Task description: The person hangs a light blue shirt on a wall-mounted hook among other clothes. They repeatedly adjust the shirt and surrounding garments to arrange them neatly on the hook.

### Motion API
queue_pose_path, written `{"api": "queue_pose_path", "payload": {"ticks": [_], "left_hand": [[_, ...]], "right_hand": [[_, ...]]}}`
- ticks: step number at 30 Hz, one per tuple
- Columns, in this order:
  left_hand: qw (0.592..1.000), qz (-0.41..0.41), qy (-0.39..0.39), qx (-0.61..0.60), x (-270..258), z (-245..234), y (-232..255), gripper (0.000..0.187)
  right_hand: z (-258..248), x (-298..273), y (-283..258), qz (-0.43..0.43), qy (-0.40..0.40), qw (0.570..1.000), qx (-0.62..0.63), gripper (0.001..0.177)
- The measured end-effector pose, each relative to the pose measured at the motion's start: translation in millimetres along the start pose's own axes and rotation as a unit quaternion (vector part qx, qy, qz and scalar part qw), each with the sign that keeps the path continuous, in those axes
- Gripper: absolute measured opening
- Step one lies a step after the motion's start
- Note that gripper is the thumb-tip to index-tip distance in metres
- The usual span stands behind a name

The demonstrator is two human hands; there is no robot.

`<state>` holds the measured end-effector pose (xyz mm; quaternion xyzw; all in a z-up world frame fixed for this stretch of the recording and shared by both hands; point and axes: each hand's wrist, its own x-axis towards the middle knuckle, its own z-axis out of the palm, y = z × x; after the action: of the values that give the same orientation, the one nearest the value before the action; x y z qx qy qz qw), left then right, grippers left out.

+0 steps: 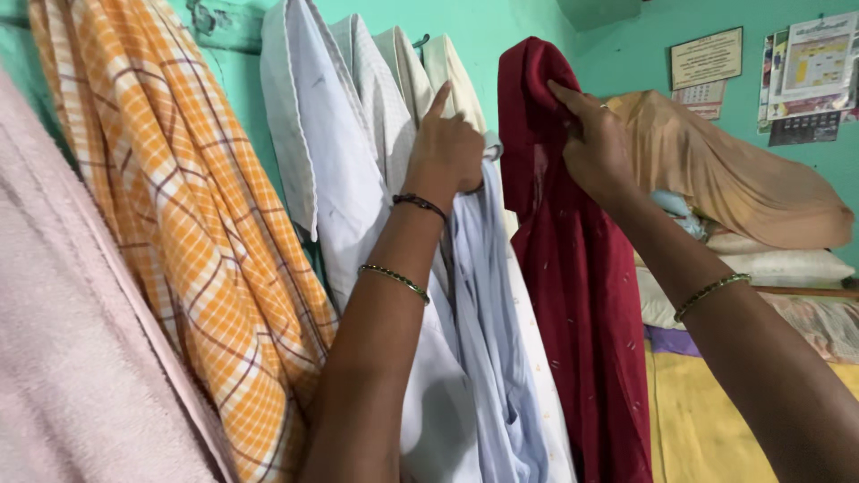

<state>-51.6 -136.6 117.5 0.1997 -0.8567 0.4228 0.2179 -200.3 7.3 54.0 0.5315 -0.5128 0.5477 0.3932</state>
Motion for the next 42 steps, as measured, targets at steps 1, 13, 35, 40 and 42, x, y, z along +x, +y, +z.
{"api": "queue_pose_path", "payload": {"ticks": [1, 13, 35, 40, 42], "left_hand": [[0.999, -0.011, -0.033, -0.004, -3.1, 8.1, -3.3, 0.022], [0.990, -0.077, 0.018, -0.119, -16.1, 59.8, -17.7, 0.026], [0.793, -0.153, 0.108, -0.580, -39.2, 69.1, -37.6, 0.065], [0.877, -0.084, 0.252, -0.401, -22.8, 97.0, -38.4, 0.064], [0.900, -0.079, 0.255, -0.345, -19.5, 103.8, -40.5, 0.061]], "right_hand": [[2.5, -0.4, 1.9, -0.010, -0.003, 1.000, 0.007, 0.066], [17.1, -5.6, 10.4, 0.027, -0.064, 0.997, 0.045, 0.065], [92.9, -42.8, -33.8, 0.077, -0.168, 0.969, 0.162, 0.075], [89.2, -36.2, -17.5, 0.041, -0.138, 0.984, 0.104, 0.070], [82.2, -19.9, -10.7, 0.037, -0.096, 0.991, 0.083, 0.068]]}}
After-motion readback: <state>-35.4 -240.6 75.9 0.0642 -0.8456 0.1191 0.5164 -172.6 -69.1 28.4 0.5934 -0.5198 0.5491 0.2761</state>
